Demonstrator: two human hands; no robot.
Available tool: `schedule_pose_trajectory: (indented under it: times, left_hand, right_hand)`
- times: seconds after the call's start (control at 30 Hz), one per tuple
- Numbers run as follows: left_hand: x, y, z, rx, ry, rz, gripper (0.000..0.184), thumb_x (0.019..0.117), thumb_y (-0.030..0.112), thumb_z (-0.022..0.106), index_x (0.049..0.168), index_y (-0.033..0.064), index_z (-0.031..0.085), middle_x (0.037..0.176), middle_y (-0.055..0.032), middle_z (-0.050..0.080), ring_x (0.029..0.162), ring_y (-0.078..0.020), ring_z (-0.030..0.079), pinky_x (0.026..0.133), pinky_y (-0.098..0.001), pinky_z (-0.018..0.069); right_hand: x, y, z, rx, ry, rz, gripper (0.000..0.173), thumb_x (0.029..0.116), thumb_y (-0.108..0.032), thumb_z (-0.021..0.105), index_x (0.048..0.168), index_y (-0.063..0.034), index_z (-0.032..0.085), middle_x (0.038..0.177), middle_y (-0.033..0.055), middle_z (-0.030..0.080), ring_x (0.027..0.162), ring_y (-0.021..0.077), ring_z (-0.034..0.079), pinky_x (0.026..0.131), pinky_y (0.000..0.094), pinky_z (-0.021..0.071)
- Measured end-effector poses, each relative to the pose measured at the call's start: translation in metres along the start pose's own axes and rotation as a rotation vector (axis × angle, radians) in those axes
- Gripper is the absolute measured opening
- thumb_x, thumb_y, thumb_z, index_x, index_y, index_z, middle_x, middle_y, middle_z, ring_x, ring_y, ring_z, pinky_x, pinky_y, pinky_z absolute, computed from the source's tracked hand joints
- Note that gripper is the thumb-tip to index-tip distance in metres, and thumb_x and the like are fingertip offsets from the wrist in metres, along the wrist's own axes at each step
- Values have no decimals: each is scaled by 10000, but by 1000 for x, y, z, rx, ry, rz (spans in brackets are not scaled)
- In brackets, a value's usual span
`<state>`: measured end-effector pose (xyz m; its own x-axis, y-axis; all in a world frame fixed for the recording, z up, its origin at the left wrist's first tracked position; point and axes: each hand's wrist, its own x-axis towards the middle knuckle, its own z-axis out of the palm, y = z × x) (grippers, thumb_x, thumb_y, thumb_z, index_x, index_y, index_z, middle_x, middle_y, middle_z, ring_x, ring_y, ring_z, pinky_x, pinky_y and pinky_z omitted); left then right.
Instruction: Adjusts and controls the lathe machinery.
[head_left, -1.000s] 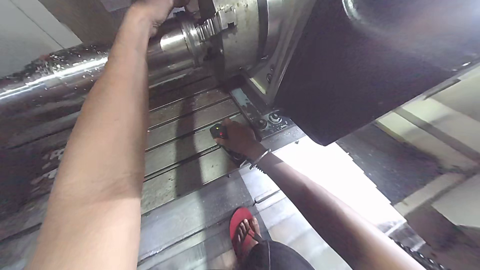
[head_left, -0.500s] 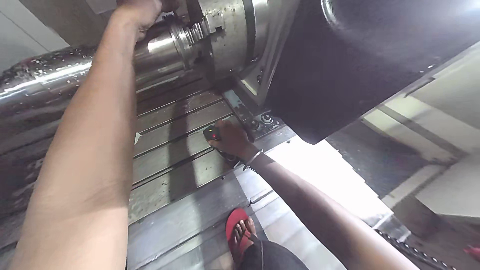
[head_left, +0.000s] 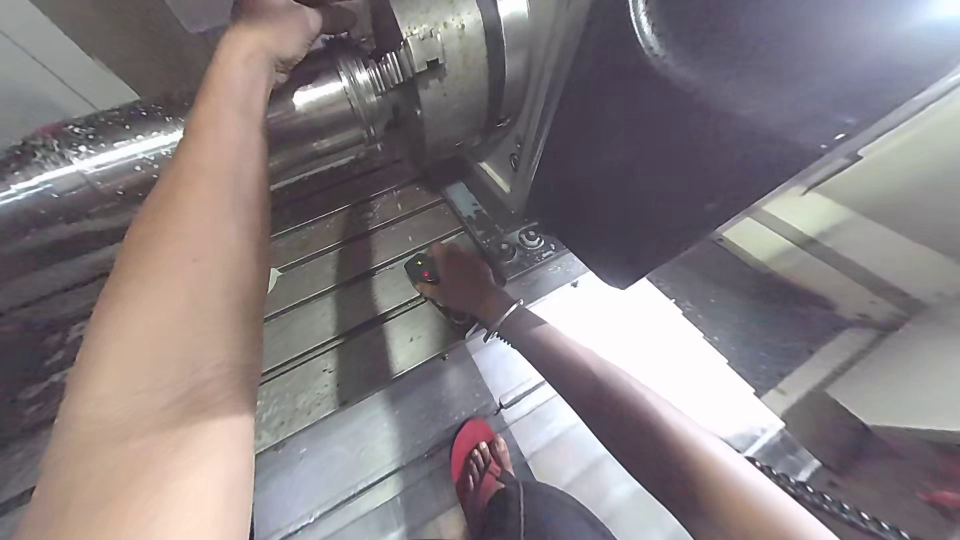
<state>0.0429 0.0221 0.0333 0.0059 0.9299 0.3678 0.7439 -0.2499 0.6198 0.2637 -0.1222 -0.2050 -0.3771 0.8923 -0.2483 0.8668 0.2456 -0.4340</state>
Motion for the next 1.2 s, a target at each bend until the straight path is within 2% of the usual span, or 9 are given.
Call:
schedule_pose_trajectory:
  times: [0.17, 0.33, 0.5, 0.6, 0.8, 1.07, 1.2]
  left_hand:
    - [2, 0, 1, -47, 5, 27, 231, 936, 195, 728, 1143, 97, 698, 1070, 12, 697, 937, -5, 650, 880, -238, 544]
    - [0, 1, 1, -108, 0, 25, 220, 914, 215, 761, 1112, 134, 710, 1053, 44, 715, 938, -12, 674, 866, -237, 563]
    - [-1, 3, 0, -62, 8, 9, 234, 922, 258, 751, 1120, 136, 723, 1056, 47, 718, 941, -2, 659, 885, -250, 540]
    - [0, 2, 0, -71, 11, 9, 219, 921, 260, 752, 1098, 135, 719, 1028, 51, 718, 916, -10, 667, 858, -251, 554]
    - [1, 2, -1, -30, 23, 0, 279, 913, 254, 752, 1148, 112, 701, 1122, 7, 709, 1005, -49, 657, 931, -310, 531]
    - [1, 1, 1, -83, 33, -1, 257, 907, 234, 764, 1131, 122, 706, 1083, 30, 713, 966, -23, 667, 889, -255, 549]
    - [2, 1, 1, -80, 35, -15, 308, 888, 247, 779, 1151, 111, 696, 1105, 18, 716, 986, -44, 669, 902, -285, 549]
  right_hand:
    - [0, 2, -1, 1, 7, -8, 653, 919, -500, 687, 1422, -118, 521, 1322, 181, 597, 1152, 365, 637, 908, 574, 529]
    - [1, 2, 0, -15, 4, -5, 662, 924, -523, 673, 1430, -131, 506, 1320, 169, 603, 1162, 352, 635, 906, 569, 530]
    - [1, 1, 0, -17, -2, 8, 669, 923, -525, 668, 1442, -137, 500, 1334, 170, 594, 1151, 354, 640, 897, 571, 533]
    - [1, 1, 1, -19, -2, 11, 657, 926, -523, 667, 1434, -140, 503, 1329, 168, 594, 1151, 356, 640, 894, 571, 533]
    - [2, 0, 1, -39, -13, 5, 599, 961, -517, 627, 1415, -142, 519, 1321, 160, 603, 1175, 351, 631, 900, 572, 530]
    - [1, 0, 0, -27, -17, -12, 574, 975, -489, 616, 1431, -152, 530, 1346, 154, 601, 1173, 348, 635, 912, 573, 529]
    - [1, 1, 0, -23, -14, -20, 557, 973, -475, 619, 1418, -150, 535, 1351, 151, 594, 1161, 343, 639, 901, 568, 533]
